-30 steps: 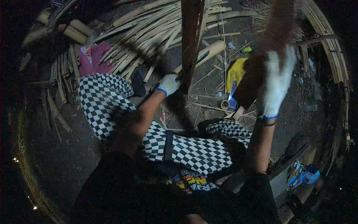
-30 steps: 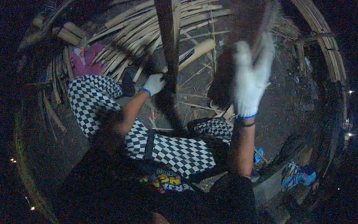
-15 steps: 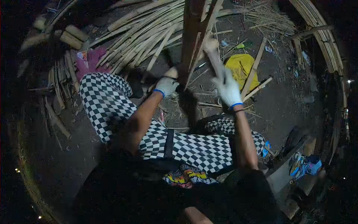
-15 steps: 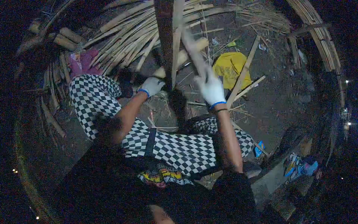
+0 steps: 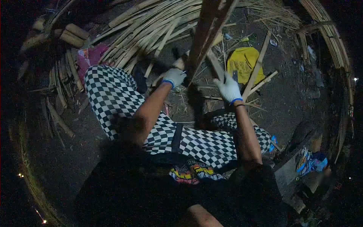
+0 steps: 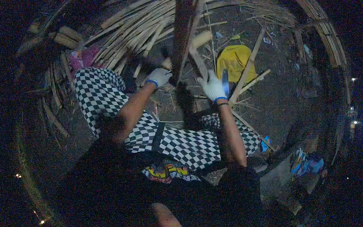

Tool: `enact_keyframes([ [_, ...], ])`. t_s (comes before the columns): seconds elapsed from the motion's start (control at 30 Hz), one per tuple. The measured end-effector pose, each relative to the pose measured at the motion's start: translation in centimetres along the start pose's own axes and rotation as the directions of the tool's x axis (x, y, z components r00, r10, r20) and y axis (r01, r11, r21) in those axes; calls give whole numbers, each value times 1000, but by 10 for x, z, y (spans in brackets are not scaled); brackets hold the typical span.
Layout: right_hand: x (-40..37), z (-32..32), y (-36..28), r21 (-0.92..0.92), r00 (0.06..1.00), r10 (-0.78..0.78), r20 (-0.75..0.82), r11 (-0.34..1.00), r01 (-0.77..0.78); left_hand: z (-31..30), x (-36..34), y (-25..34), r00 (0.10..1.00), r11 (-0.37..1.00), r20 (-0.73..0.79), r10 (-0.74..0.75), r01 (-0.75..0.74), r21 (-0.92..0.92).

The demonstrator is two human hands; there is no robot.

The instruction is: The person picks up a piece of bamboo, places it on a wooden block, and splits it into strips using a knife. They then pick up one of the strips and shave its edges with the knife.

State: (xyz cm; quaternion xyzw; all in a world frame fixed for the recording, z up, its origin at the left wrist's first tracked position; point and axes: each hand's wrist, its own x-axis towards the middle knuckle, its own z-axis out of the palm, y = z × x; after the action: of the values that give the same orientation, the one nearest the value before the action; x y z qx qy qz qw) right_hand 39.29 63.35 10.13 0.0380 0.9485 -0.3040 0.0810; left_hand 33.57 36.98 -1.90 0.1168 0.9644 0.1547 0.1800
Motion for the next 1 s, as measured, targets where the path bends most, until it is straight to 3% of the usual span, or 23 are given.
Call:
enact_keyframes([
  [0.03,4,-16,-8,-43,989,-35,-146,999,29,-20,3,4,1000,1000,18,-4,5,-29],
  [0.1,5,-59,-44,207,913,-33,-407,970,127,-41,-5,8,999,996,36,-39,42,-75],
  [0.17,1,-100,-82,317,769,-73,-636,883,346,-38,-6,3,999,991,26,-39,42,-128],
  [0.23,11,-96,-78,414,613,58,-788,787,458,-29,-4,-5,999,984,24,-29,32,-173],
  [0.27,13,-88,-76,355,497,71,-865,786,506,-25,-2,-7,999,988,-5,-38,37,-151],
  [0.33,9,-12,-35,38,529,-61,-847,984,174,-29,-1,-6,998,991,-32,-46,42,-129],
  [0.37,-3,31,-1,-188,846,-145,-512,981,54,-40,-4,1,998,990,12,-57,58,-131],
  [0.4,1,46,27,-171,979,-35,199,983,70,-46,-9,7,996,988,57,-68,75,-138],
  [0.43,-2,62,38,-17,955,62,291,998,-60,-31,-1,-3,999,995,20,-44,46,-89],
  [0.47,-9,60,34,-8,961,57,269,998,-57,-12,0,-13,1000,997,6,-30,30,-75],
  [0.5,3,46,29,-60,985,-36,169,997,47,-4,17,-19,987,996,-138,88,-91,-12],
  [0.53,9,37,28,-122,988,-117,101,984,129,-4,19,-16,994,999,-109,32,-34,-16],
  [0.57,-1,0,-16,-70,996,3,94,998,4,-6,23,-13,997,1000,-79,-24,22,-17],
  [0.6,-12,-34,-46,68,999,10,50,998,-14,-47,-5,11,992,995,87,-96,99,-33],
  [0.63,-9,-44,-45,79,978,-60,-202,994,77,-50,-1,12,995,994,47,-91,94,-61],
  [0.67,-10,-71,-63,130,959,-32,-283,989,71,-46,-6,9,995,992,27,-92,94,-88],
  [0.7,-6,-86,-69,274,890,-58,-452,940,201,-41,-4,6,995,991,31,-99,101,-91],
  [0.8,12,-109,-68,322,539,66,-840,860,397,-35,1,-3,994,991,43,-104,107,-83],
  [0.83,11,-95,-55,302,648,112,-753,934,189,-38,0,-3,992,985,51,-115,121,-124],
  [0.9,10,-24,-29,78,570,-18,-822,987,143,-38,-1,-4,990,977,60,-130,138,-164],
  [0.93,6,25,0,-116,685,-127,-717,991,61,-35,3,-6,993,982,39,-108,113,-148],
  [0.97,5,69,32,-324,831,-257,-493,941,99,-28,5,-8,996,987,21,-83,86,-135],
  [1.0,-3,55,11,-231,955,101,279,972,-35,-24,7,-7,997,987,21,-81,83,-138],
])
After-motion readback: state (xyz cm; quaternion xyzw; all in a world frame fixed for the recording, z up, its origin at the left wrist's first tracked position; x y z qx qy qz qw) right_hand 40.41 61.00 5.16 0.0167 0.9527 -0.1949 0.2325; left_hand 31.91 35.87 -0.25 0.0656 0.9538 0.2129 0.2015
